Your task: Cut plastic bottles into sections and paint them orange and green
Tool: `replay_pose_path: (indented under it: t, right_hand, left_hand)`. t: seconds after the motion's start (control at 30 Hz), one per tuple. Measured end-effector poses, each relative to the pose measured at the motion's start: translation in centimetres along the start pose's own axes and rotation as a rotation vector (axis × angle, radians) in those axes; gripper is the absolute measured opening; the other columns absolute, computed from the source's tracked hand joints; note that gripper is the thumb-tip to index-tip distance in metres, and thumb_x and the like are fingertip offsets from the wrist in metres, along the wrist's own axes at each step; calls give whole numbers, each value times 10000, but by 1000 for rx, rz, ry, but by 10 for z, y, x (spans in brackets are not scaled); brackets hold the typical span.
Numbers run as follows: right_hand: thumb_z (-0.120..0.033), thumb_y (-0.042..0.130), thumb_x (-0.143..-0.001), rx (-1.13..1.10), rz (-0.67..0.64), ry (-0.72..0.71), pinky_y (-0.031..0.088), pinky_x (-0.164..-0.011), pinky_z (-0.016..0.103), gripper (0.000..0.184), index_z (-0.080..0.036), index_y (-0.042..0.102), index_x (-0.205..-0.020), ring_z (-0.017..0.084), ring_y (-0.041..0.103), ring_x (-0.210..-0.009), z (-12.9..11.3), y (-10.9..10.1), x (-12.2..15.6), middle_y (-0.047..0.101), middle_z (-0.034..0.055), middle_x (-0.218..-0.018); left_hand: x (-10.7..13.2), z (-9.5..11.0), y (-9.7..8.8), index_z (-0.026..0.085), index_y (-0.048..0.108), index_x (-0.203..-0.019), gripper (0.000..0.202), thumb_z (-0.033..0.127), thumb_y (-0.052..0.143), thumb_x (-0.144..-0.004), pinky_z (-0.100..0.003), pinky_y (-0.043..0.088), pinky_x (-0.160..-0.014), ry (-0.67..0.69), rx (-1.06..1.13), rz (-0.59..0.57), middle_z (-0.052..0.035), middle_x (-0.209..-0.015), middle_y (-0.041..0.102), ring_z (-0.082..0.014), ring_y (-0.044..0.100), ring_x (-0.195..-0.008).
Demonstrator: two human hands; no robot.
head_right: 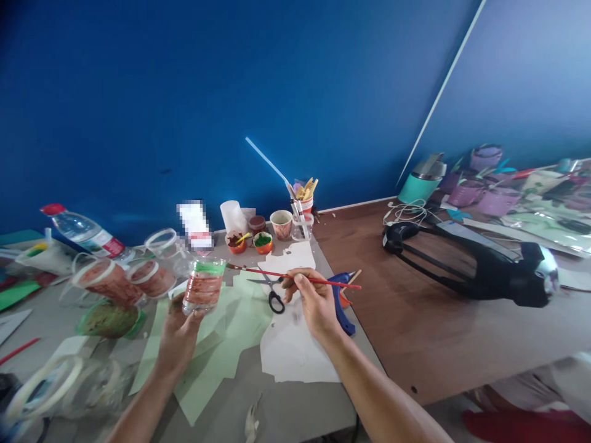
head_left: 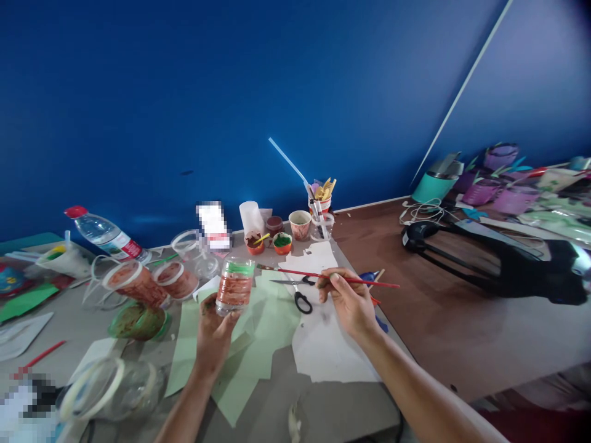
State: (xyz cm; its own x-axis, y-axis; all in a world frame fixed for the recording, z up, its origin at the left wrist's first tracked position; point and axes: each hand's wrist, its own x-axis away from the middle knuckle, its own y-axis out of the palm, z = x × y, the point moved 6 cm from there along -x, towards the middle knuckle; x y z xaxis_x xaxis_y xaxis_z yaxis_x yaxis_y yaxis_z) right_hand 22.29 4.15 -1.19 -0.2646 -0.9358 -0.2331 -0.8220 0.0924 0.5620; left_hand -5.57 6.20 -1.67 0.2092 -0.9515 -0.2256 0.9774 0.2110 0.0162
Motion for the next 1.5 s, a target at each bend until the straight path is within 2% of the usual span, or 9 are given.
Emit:
replay_pose_path:
  t: [0.17,0.27,0.43,0.53,0.7,0.9,1.13,1.3,1.5]
  right_hand:
    - [-311,678,-823,-70,-119,3,485,-466,251,133,-188,717,-854,141,633,-539,-3,10,2,720,51,-712]
    - [-316,669,-836,-66,-165,5,493,-494,265,141,-190,720,-872,134,631,-519,-2,14,5,725,52,-743]
    - [-337,676,-830,-28,-164,37,493,-489,274,160,-190,717,-878,128,616,-485,3,15,7,715,40,-730]
    - [-350,681,-822,-3,-149,47,493,-485,275,171,-188,713,-870,127,612,-481,4,15,6,711,37,-716]
    - [-333,682,-816,22,-104,63,492,-493,273,157,-182,709,-850,137,627,-516,6,9,4,712,41,-721]
    - [-315,686,-814,11,-94,31,492,-487,270,136,-187,716,-846,134,620,-510,3,7,3,718,42,-715]
    - [-369,674,-824,1,-176,25,500,-498,288,195,-189,712,-885,133,611,-496,3,14,6,719,46,-756]
    - [-368,699,-800,33,-139,60,485,-496,280,194,-182,712,-854,135,613,-490,4,13,5,718,40,-728]
    - [-346,709,-792,-2,-108,73,480,-489,267,173,-181,716,-842,139,627,-502,4,10,2,720,45,-723]
  left_hand:
    - [1,-12,-7,205,470,-955,593,431,816,-529,-330,480,-733,-64,-143,42,-32,-901,608,-201,622,-790]
    - [4,-17,-8,216,425,-1003,617,384,809,-551,-331,487,-714,-85,-182,37,-27,-902,604,-200,633,-778]
    - [8,-8,-7,212,442,-1028,632,364,808,-536,-370,493,-771,-27,-356,95,-33,-954,560,-222,625,-844]
    - [8,-3,-9,210,459,-995,622,366,815,-508,-393,495,-807,-4,-376,140,-34,-968,540,-237,621,-884]
    - [2,-10,-15,213,432,-999,627,397,810,-534,-373,491,-767,-20,-260,120,-34,-927,574,-221,625,-823]
    - [-3,-7,-9,208,477,-958,476,434,751,-642,-361,463,-789,25,-173,6,-31,-878,608,-218,611,-838]
    - [0,-6,-1,197,501,-986,559,455,790,-583,-341,463,-792,-58,-74,-1,-48,-958,626,-216,602,-884]
    - [4,-13,2,202,551,-1010,526,432,798,-606,-325,487,-832,-129,111,-28,-45,-1011,643,-197,617,-919]
    - [8,-21,6,199,627,-958,467,451,819,-614,-294,538,-718,-263,392,-116,-20,-906,695,-160,664,-755]
